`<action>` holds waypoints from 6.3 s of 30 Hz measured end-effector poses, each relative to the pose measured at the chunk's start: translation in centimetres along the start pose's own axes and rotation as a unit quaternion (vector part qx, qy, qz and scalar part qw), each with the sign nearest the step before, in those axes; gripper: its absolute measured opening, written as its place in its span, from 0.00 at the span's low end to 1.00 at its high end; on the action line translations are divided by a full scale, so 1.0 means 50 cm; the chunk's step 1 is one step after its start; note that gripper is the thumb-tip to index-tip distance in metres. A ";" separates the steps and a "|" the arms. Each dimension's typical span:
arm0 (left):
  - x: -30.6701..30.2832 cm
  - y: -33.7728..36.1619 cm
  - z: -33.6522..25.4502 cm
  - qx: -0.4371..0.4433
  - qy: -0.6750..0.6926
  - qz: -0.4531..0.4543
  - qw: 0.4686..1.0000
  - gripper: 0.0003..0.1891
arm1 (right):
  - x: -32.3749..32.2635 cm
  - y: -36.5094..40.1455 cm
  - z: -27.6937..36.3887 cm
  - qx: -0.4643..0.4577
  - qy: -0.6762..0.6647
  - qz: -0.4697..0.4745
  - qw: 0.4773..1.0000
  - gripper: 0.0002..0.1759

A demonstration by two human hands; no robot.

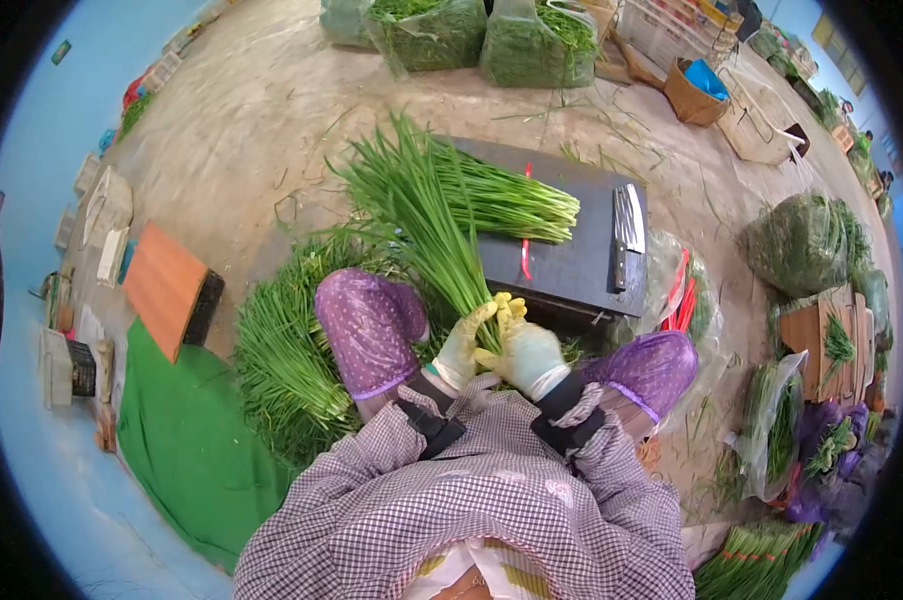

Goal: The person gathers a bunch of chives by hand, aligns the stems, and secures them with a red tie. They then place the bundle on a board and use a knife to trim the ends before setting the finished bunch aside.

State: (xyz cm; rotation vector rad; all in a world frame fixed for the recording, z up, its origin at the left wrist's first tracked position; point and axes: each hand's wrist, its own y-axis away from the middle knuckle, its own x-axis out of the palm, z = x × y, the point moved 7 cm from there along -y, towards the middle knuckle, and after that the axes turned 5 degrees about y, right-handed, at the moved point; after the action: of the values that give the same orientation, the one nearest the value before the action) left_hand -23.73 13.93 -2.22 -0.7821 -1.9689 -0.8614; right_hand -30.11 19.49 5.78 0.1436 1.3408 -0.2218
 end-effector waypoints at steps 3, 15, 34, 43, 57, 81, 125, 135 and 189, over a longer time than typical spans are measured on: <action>-0.085 -0.017 0.034 -0.072 0.105 0.012 0.992 0.20 | -0.065 -0.027 -0.028 0.046 -0.007 0.065 0.997 0.33; -0.150 -0.018 0.045 -0.057 0.142 -0.034 0.988 0.14 | 0.074 -0.224 -0.014 -0.070 0.016 -0.007 0.997 0.16; -0.084 0.009 -0.018 0.008 0.149 -0.007 0.989 0.42 | -0.095 0.024 -0.161 0.093 -0.596 -0.141 0.785 0.09; -0.060 0.007 -0.017 -0.027 0.229 0.073 0.970 0.26 | 0.048 0.033 -0.169 0.126 -0.023 0.131 0.983 0.24; -0.034 0.020 -0.095 0.042 0.101 0.030 0.994 0.25 | -0.028 0.028 -0.106 0.068 -0.607 0.137 0.780 0.19; -0.146 -0.086 -0.150 0.164 0.104 -0.092 0.977 0.19 | -0.439 0.321 -0.355 0.273 -0.266 -0.360 0.851 0.16; 0.130 -0.100 -0.192 0.279 -0.266 0.007 0.923 0.14 | -0.132 -0.048 -0.121 0.001 -0.289 -0.106 0.952 0.52; 0.203 -0.293 0.043 0.230 -0.403 0.190 0.865 0.32 | -0.156 -0.159 -0.274 0.059 -0.503 -0.277 0.817 0.17; 0.105 -0.487 -0.150 0.166 -0.905 0.095 0.380 0.60 | 0.002 -0.471 -0.381 -0.040 0.207 0.118 0.970 0.26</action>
State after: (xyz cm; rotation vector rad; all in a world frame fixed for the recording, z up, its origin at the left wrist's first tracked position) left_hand -41.66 -4.87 -1.31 -2.0193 -3.2581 1.4922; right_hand -53.81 1.00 1.97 0.2917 1.7284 0.0706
